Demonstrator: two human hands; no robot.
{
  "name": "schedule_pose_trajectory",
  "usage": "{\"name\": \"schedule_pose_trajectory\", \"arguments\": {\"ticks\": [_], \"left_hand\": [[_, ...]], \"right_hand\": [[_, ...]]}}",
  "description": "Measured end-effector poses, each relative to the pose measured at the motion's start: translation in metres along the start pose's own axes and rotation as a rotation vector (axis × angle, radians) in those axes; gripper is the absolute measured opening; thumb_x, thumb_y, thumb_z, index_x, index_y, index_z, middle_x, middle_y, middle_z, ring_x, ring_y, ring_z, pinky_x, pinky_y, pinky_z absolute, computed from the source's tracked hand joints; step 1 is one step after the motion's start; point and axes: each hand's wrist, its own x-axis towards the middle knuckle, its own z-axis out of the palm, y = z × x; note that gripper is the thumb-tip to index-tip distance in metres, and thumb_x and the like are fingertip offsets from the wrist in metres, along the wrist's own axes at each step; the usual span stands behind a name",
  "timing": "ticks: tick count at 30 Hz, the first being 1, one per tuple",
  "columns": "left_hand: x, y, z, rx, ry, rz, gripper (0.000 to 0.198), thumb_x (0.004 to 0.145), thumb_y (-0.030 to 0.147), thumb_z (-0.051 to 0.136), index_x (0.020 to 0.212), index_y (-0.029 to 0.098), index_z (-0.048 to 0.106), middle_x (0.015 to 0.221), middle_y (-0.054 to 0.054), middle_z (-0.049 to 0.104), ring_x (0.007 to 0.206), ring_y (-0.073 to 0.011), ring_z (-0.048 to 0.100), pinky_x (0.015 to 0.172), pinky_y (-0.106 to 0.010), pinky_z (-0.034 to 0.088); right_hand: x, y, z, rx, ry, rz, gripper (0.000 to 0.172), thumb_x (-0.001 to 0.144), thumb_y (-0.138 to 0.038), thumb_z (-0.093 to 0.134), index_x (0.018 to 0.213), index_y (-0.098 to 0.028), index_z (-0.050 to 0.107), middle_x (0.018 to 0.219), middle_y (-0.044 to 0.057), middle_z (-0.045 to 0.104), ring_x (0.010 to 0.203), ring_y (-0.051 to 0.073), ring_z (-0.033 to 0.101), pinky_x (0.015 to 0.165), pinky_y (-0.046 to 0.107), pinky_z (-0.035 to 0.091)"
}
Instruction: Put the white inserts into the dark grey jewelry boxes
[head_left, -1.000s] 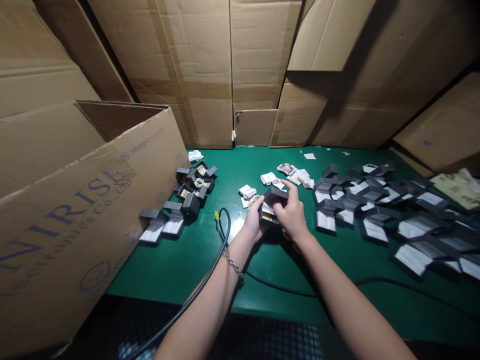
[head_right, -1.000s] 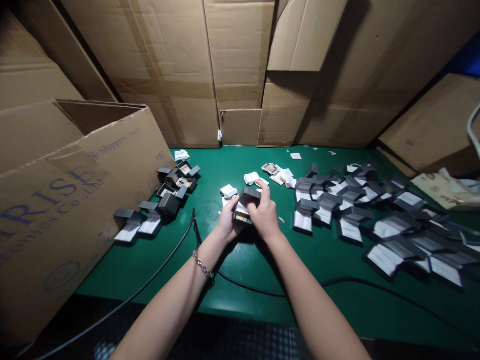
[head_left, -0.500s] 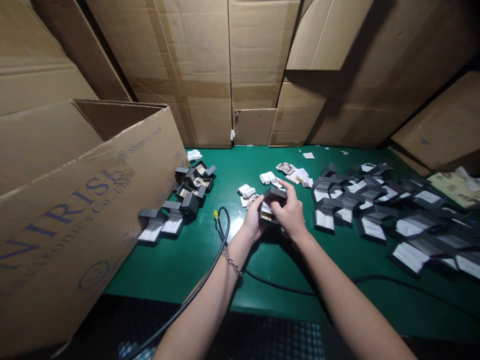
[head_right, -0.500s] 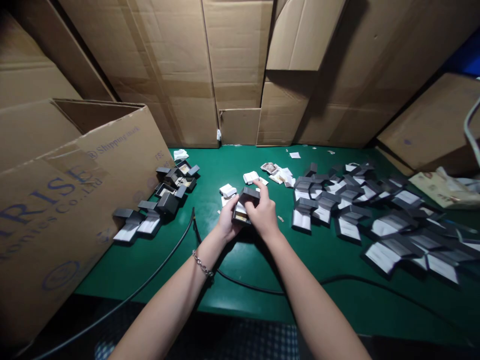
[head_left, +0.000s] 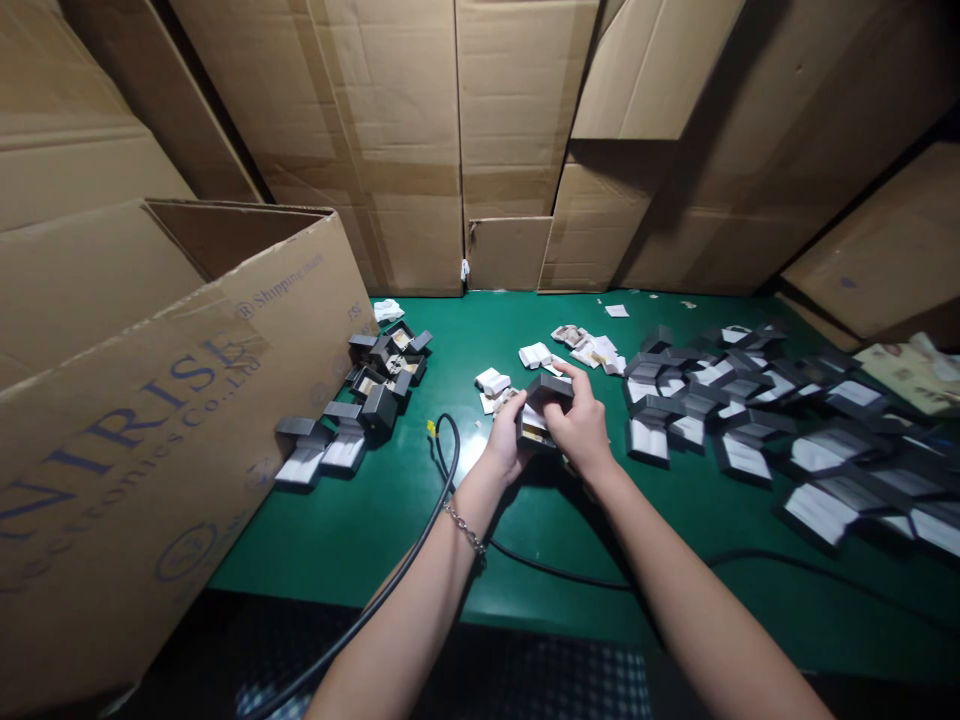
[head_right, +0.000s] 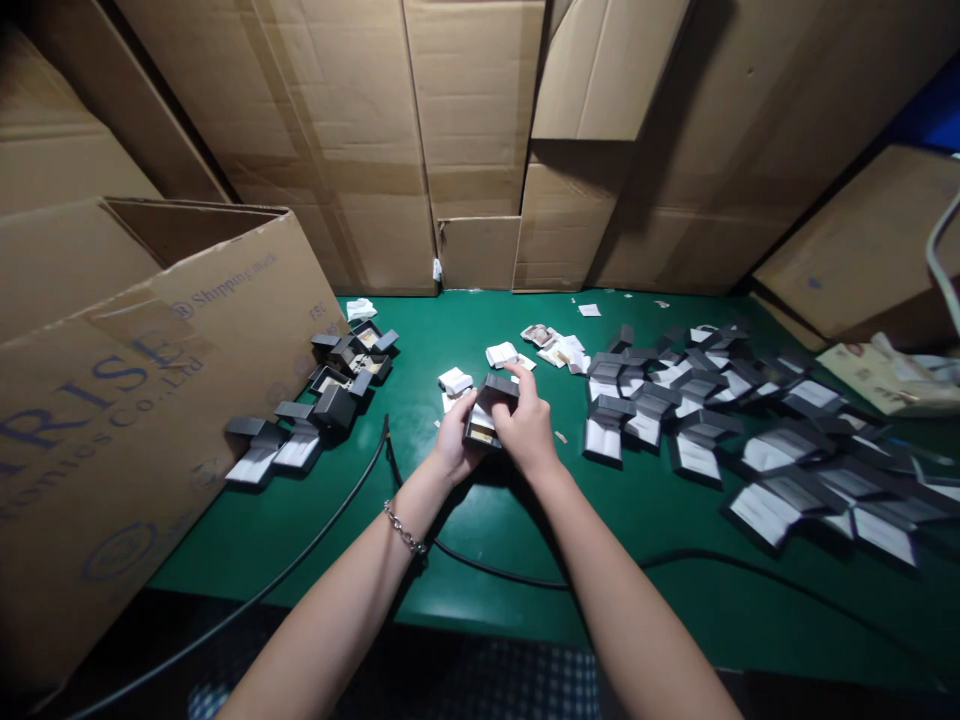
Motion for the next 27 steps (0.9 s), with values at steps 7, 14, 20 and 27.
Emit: {"name": "schedule_pose_trajectory", "arguments": {"ticks": [7, 14, 20, 27], "left_hand": [[0.0003, -0.0008, -0.001, -0.019, -0.011, 0.001, 0.012, 0.077, 0.026, 0.062, 0.073, 0.015, 0.062, 0.059, 0.001, 0.063, 0.05, -0.0099, 0.056, 0.051, -0.021, 0.04], [-0.0013, -0.0006, -0.0008, -0.016, 0.0, 0.002, 0.012, 0.076, 0.027, 0.064, 0.074, 0.016, 0.062, 0.058, 0.002, 0.062, 0.05, -0.0104, 0.055, 0.053, -0.022, 0.041], [0.0034, -0.0033, -0.0049, -0.021, -0.043, 0.017, 0.012, 0.076, 0.028, 0.063, 0.075, 0.015, 0.063, 0.06, 0.001, 0.063, 0.051, -0.0103, 0.056, 0.053, -0.021, 0.042], [0.0012, -0.0022, -0.003, -0.022, -0.023, 0.007, 0.011, 0.079, 0.025, 0.059, 0.076, 0.015, 0.063, 0.059, 0.002, 0.062, 0.05, -0.0098, 0.056, 0.05, -0.02, 0.041]], "right_hand": [[-0.0004, -0.0004, 0.0004, 0.02, -0.011, -0.002, 0.046, 0.069, -0.029, 0.055, 0.115, -0.021, 0.057, 0.094, 0.008, 0.071, 0.075, 0.024, 0.066, 0.068, 0.036, 0.052], [-0.0007, -0.0018, -0.0005, 0.015, -0.003, 0.004, 0.046, 0.068, -0.032, 0.058, 0.113, -0.022, 0.057, 0.088, 0.005, 0.07, 0.071, 0.023, 0.065, 0.064, 0.034, 0.051], [-0.0006, -0.0017, 0.0003, 0.02, 0.0, -0.013, 0.045, 0.068, -0.026, 0.053, 0.112, -0.022, 0.057, 0.09, 0.006, 0.07, 0.072, 0.023, 0.066, 0.066, 0.034, 0.052], [-0.0008, -0.002, 0.0003, 0.025, -0.022, -0.001, 0.047, 0.069, -0.03, 0.057, 0.116, -0.021, 0.057, 0.094, 0.007, 0.071, 0.075, 0.023, 0.066, 0.069, 0.035, 0.052]]}}
